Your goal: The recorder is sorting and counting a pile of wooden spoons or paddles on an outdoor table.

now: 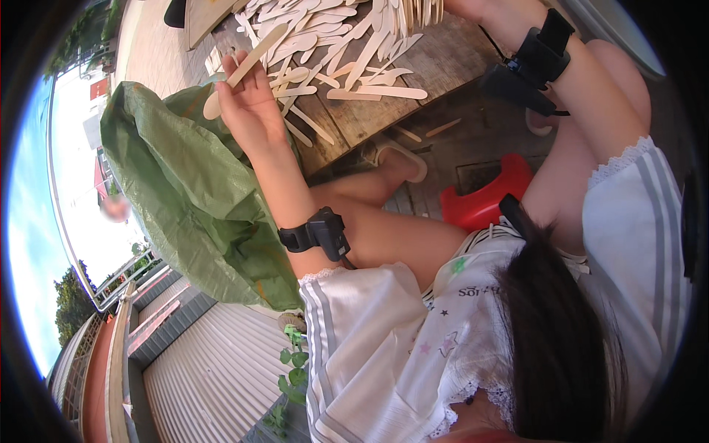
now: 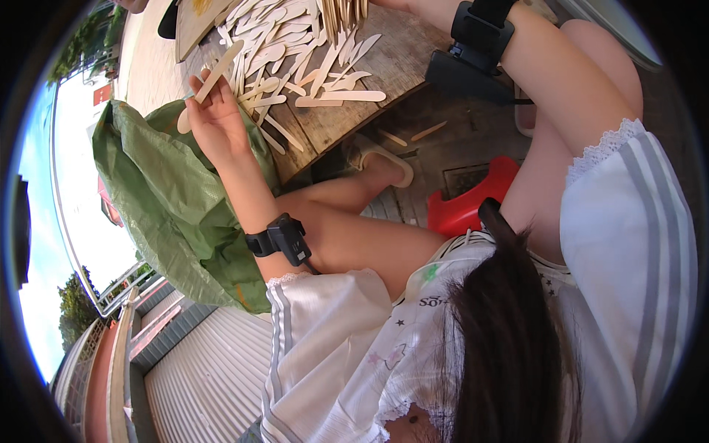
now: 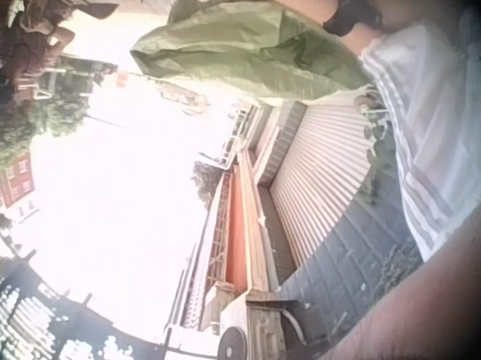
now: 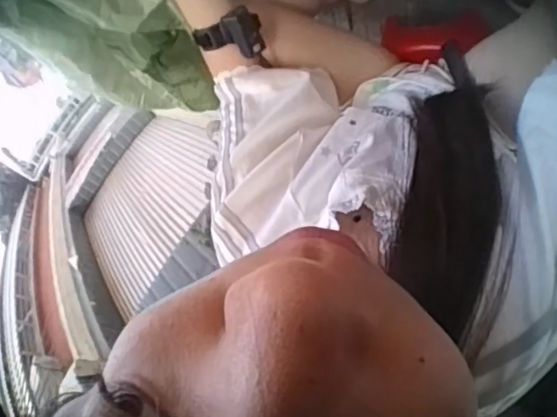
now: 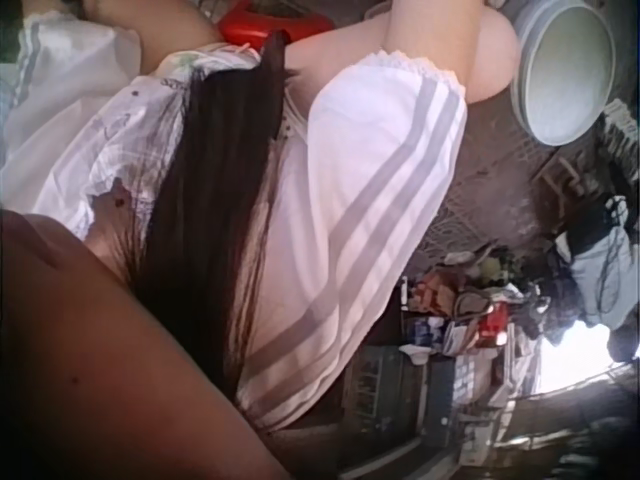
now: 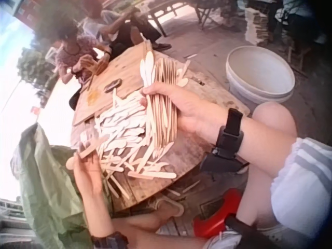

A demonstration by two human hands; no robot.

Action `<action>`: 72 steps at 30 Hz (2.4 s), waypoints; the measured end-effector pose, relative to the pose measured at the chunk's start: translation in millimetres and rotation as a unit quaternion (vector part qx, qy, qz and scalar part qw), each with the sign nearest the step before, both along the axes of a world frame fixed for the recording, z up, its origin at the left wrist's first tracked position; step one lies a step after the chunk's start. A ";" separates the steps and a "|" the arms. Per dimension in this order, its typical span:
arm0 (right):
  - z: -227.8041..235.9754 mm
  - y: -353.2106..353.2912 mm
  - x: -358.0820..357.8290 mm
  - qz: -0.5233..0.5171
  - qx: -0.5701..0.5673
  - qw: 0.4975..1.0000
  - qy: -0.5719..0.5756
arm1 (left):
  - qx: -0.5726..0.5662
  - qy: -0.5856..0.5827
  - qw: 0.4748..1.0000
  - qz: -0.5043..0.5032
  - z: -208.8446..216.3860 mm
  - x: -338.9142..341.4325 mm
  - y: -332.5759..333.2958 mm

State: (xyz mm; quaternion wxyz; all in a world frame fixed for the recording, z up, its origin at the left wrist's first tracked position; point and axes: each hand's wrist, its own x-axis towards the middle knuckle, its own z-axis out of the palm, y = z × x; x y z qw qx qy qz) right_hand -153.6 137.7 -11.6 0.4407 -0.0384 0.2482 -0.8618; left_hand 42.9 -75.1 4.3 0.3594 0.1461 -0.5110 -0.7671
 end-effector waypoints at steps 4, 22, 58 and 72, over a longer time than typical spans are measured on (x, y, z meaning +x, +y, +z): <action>2.1 10.1 -2.0 0.004 -0.039 0.999 0.019 | 0.029 0.028 0.997 -0.061 -7.9 -2.4 -30.2; -20.4 86.2 -14.7 -0.003 0.061 0.998 -0.012 | -0.714 -0.491 0.492 0.082 -63.0 -38.0 -55.1; -9.8 95.7 -5.4 -0.033 0.073 0.997 -0.009 | -0.640 -0.481 0.583 0.135 -27.7 -66.2 -9.2; -8.4 94.5 -4.7 -0.023 0.076 0.997 -0.013 | -0.415 -0.317 0.850 0.072 -24.2 -72.1 -20.5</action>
